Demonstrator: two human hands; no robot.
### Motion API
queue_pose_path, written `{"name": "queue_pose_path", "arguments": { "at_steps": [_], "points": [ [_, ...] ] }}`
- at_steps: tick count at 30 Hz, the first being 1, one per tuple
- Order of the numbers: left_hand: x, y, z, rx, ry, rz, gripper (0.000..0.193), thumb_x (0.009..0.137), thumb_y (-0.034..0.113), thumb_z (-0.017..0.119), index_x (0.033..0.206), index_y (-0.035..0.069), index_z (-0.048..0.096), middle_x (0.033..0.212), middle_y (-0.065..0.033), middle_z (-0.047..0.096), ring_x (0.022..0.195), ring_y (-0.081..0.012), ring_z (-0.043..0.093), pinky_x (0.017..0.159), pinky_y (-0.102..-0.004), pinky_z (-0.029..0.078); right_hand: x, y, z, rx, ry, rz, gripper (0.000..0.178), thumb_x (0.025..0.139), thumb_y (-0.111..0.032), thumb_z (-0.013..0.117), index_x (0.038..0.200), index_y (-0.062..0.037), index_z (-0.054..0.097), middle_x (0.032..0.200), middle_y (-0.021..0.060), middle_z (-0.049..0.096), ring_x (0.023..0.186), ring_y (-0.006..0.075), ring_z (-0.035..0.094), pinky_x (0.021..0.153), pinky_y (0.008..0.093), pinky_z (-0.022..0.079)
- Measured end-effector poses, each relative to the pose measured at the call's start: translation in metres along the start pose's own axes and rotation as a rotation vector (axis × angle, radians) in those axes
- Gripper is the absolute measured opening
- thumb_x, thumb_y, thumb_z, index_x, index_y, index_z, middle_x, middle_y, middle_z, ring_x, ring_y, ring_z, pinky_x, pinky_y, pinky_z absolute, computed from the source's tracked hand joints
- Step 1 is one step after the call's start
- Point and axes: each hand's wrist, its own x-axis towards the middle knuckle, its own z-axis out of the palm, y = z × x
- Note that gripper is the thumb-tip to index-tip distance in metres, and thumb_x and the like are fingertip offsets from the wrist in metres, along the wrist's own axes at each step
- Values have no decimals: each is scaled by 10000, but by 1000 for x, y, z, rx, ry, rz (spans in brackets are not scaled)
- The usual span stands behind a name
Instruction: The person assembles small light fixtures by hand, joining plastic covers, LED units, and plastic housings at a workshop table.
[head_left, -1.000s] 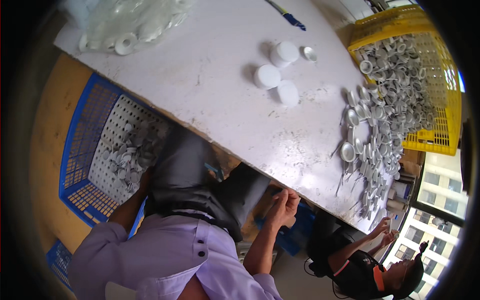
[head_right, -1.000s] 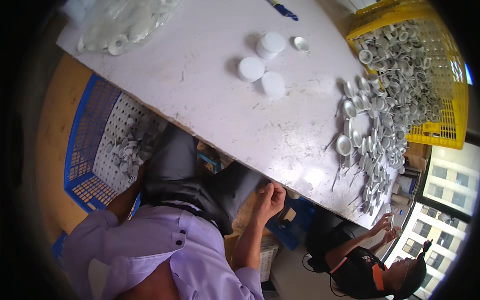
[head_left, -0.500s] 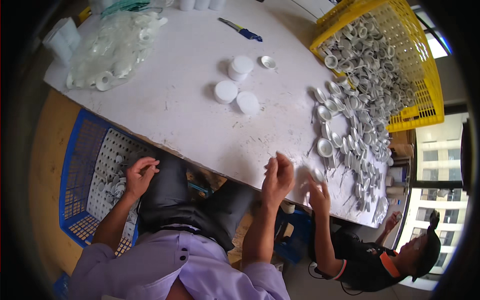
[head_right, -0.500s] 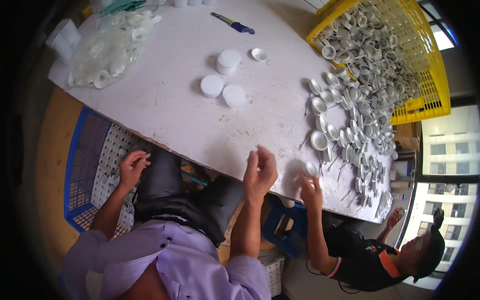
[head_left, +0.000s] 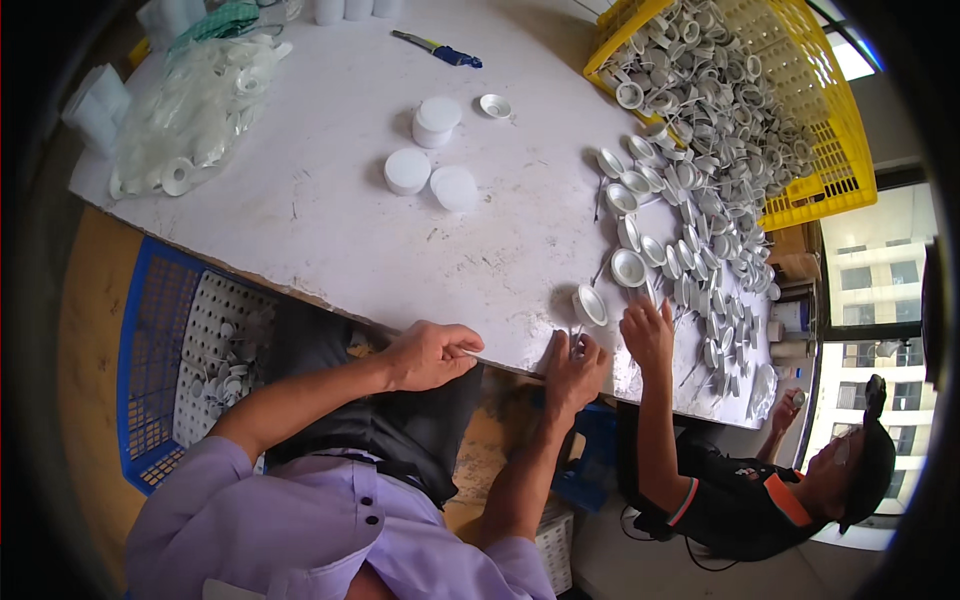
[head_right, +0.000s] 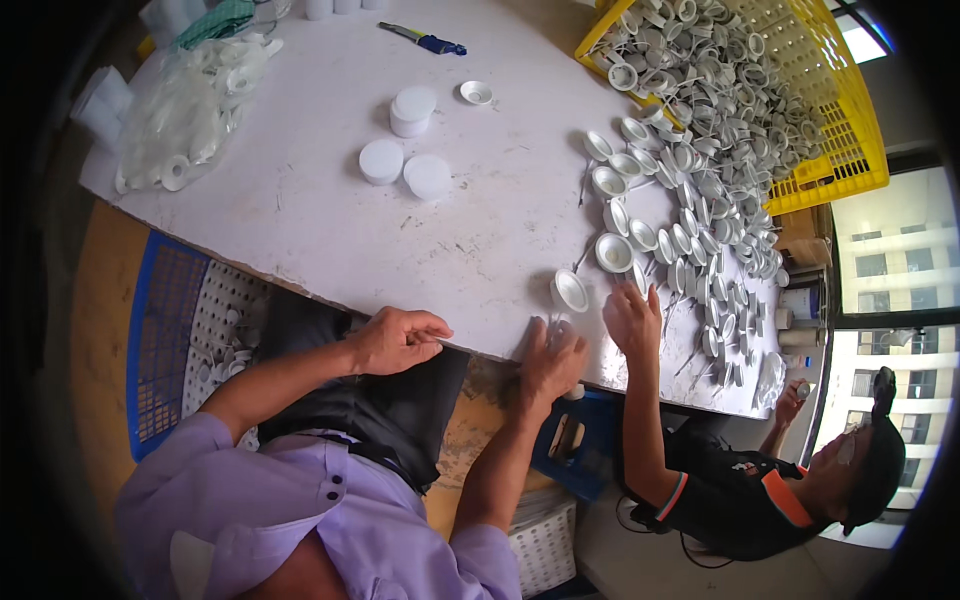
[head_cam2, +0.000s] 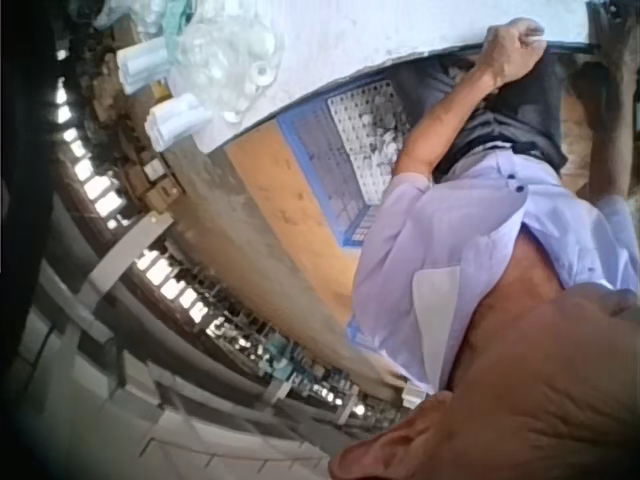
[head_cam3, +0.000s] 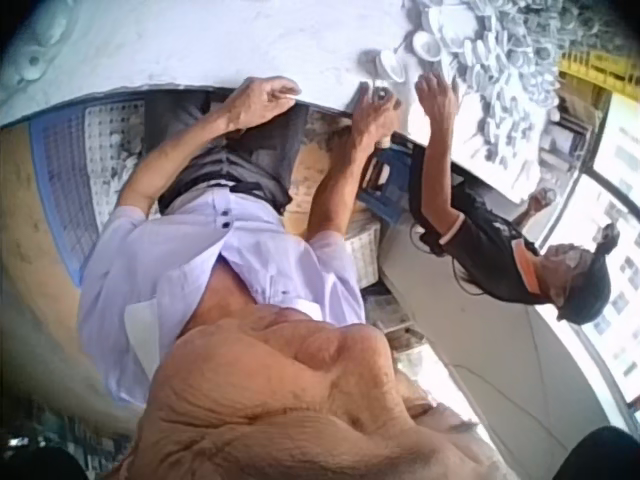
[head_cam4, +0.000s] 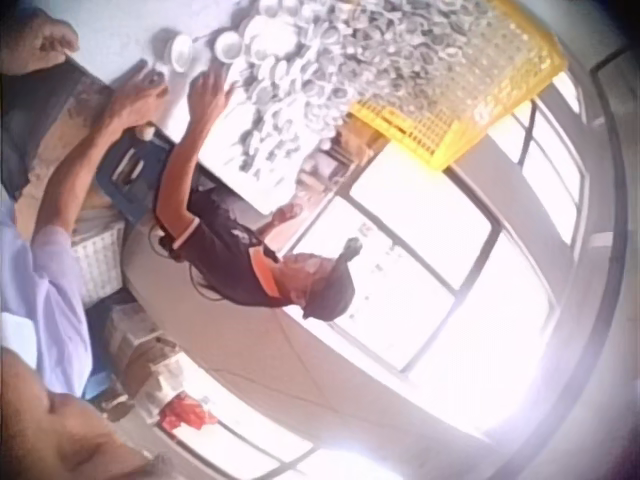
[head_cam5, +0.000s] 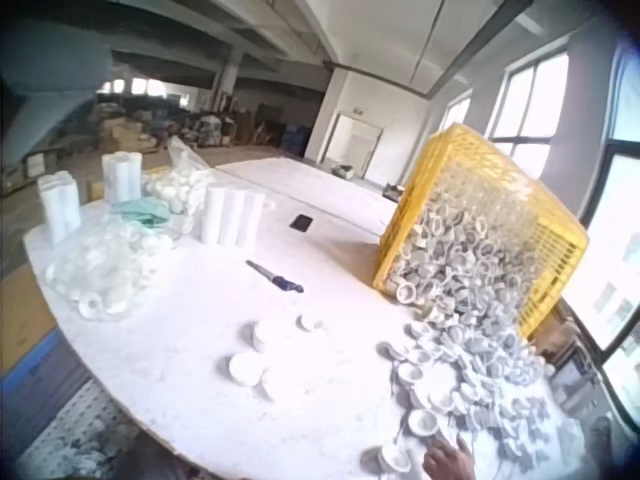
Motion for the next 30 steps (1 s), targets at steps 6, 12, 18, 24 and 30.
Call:
{"name": "queue_pose_path", "arguments": {
  "at_steps": [6,12,18,24,30],
  "points": [
    [15,6,8,-62,-61,-83,363,807,102,624,1140,-15,539,1104,-147,610,975,-189,614,825,-301,506,9,10,17,196,-41,-23,183,829,-202,586,855,-21,603,826,150,599,764,320,579,705,401,452],
    [58,1,20,-252,72,-25,785,747,142,741,1339,-37,257,1366,-193,358,1180,-230,472,888,-330,476,-31,-32,14,622,-7,-70,135,838,-108,624,816,12,566,698,100,560,586,181,515,585,297,439],
    [52,-12,-1,-450,246,232,809,682,40,774,1324,-20,287,1203,-101,462,1102,-168,485,919,-324,456,-64,-75,18,893,-214,-140,133,869,-92,600,793,-2,538,685,0,512,620,51,443,567,195,368],
    [-6,-15,-61,-290,518,133,759,650,14,777,1281,0,356,1181,-88,493,1094,-170,506,908,-312,467,-19,-108,21,906,-463,-115,208,823,-160,642,922,22,617,755,43,603,637,98,538,559,215,425],
    [-39,-18,-78,-47,629,80,783,601,159,826,1263,28,429,1164,-105,556,1051,-181,557,867,-313,474,68,-173,78,718,-508,-5,389,825,-340,627,842,46,577,649,83,579,551,130,536,514,259,418]
  ]
}}
